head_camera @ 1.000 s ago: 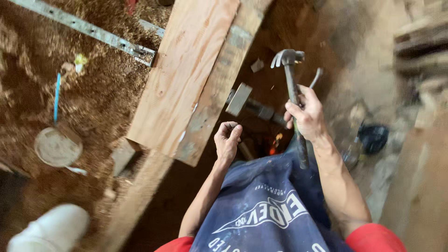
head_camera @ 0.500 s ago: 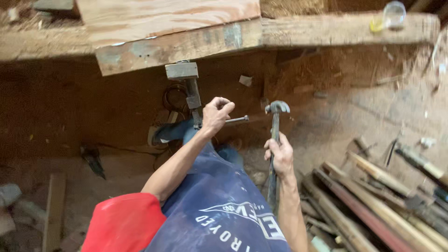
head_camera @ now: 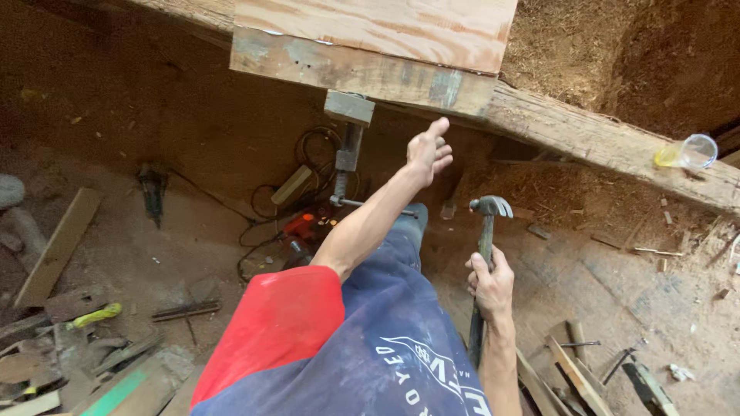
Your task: The person applies glue to a wooden plank, places another plank on top, and secures them using a clamp. They then use a hammer to tap the planks and adjust the clamp to ensure a tight bond.
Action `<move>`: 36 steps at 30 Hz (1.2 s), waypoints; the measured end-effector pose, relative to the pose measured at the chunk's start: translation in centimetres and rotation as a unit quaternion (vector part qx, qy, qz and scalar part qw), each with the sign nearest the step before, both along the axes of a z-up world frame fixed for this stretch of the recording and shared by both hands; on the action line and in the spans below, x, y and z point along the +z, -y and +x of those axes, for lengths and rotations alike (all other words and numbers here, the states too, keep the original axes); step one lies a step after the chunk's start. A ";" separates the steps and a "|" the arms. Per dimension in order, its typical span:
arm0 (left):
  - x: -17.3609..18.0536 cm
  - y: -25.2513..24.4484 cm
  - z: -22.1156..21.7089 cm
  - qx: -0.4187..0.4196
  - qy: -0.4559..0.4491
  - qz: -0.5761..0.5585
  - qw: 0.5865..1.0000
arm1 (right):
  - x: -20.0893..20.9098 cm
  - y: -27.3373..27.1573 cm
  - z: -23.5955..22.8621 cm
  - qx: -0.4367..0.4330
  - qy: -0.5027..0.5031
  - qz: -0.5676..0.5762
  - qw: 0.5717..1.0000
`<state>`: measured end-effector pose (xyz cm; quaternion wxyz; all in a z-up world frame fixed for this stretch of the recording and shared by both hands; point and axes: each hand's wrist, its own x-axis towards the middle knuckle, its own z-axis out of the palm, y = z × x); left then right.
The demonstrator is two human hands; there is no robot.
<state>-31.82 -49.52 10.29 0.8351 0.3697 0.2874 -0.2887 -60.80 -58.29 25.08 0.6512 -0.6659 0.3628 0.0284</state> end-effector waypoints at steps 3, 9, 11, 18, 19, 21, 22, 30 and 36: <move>-1.1 2.5 3.8 0.068 -0.064 0.055 0.994 | 0.9 2.4 4.6 0.038 0.003 0.006 0.999; -0.8 7.0 9.5 0.261 -0.148 0.198 0.933 | 2.7 6.9 18.8 0.169 0.057 -0.063 0.982; -0.1 8.8 10.6 0.340 -0.129 0.208 0.908 | 3.2 8.1 23.6 0.223 0.101 -0.096 0.965; 3.0 11.7 10.2 0.366 -0.159 0.277 0.874 | 1.7 12.1 33.5 0.354 0.142 -0.231 0.895; 3.0 11.8 10.3 0.351 -0.181 0.296 0.869 | 1.2 12.7 34.5 0.366 0.146 -0.255 0.883; 2.9 12.2 10.0 0.339 -0.169 0.323 0.867 | 0.5 14.1 36.0 0.390 0.127 -0.235 0.882; 2.9 13.0 9.6 0.337 -0.167 0.335 0.864 | 0.2 15.0 36.7 0.407 0.116 -0.224 0.878; 3.8 17.8 9.4 0.322 -0.219 0.382 0.838 | 2.6 16.7 43.1 0.539 0.233 -0.224 0.778; 4.4 17.7 9.7 0.333 -0.238 0.359 0.839 | -2.4 16.6 46.8 0.630 0.365 -0.212 0.652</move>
